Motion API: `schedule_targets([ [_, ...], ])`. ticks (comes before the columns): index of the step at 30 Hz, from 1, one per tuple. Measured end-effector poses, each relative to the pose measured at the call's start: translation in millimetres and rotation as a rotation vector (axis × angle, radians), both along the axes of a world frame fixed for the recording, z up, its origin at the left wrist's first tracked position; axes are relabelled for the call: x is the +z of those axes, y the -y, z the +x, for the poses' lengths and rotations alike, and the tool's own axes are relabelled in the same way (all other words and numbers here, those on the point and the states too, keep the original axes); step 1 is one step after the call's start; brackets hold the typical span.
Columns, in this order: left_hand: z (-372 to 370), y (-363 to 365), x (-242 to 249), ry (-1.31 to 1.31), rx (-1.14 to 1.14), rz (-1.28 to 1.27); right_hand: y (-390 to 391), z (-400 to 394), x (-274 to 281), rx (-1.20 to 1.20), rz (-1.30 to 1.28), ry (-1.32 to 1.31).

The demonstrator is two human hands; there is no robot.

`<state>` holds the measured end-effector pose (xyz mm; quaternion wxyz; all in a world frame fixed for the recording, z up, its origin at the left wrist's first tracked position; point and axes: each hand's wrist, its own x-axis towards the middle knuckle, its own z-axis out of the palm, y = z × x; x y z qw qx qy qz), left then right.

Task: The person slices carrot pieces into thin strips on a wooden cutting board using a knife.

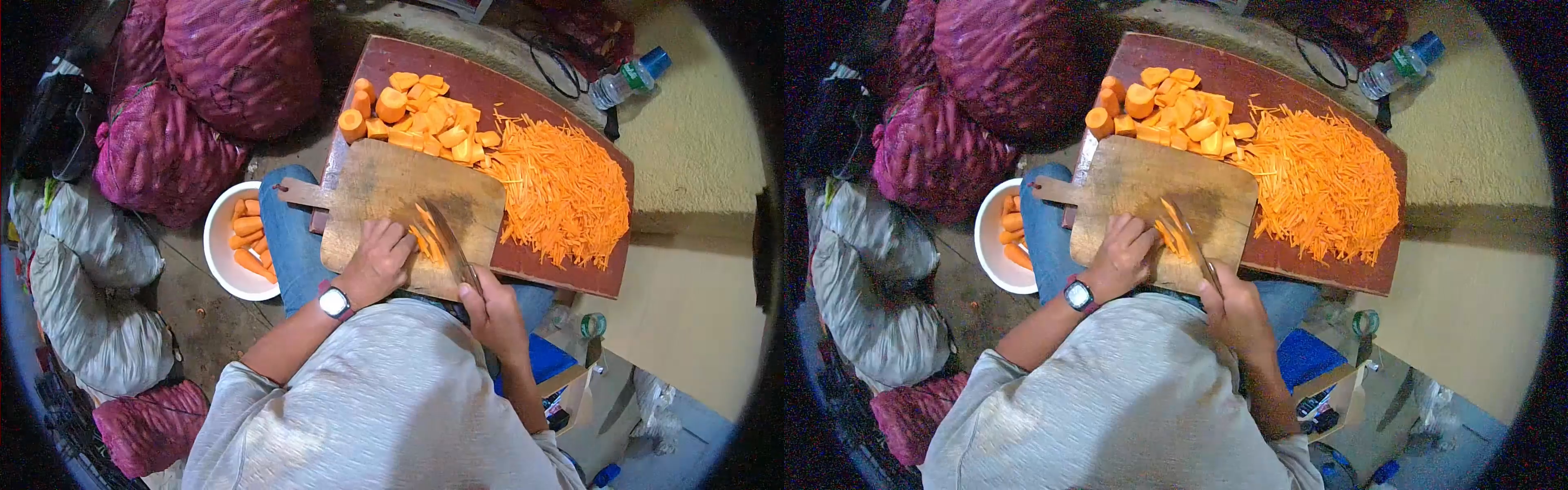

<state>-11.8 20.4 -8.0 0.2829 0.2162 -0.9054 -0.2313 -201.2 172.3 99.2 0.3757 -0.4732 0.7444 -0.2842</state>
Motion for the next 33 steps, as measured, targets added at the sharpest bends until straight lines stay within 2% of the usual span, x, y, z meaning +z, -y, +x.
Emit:
schedule_targets([
  [5,-10,-3,-3,0.005,-0.091,-0.067,-24,-1,6,-0.003,0.089,-0.029],
  [10,-10,-3,8,0.103,-0.144,-0.094,-23,6,-12,0.043,0.191,-0.083],
  [13,-11,-3,7,0.107,-0.144,-0.129,3,9,-18,0.035,0.06,-0.096],
  [16,-11,-1,7,0.099,-0.143,-0.125,11,4,-25,0.058,0.098,-0.079],
  [23,-15,-5,2,0.073,-0.091,-0.09,14,10,-17,0.108,0.101,-0.207],
  [26,-11,-3,3,0.121,-0.125,-0.071,15,8,1,0.176,0.142,-0.194],
  [28,-11,-2,0,0.112,-0.138,-0.149,8,5,11,0.16,0.257,-0.186],
  [33,-15,-3,0,0.115,-0.101,-0.14,-11,-1,10,0.057,0.084,-0.047],
])
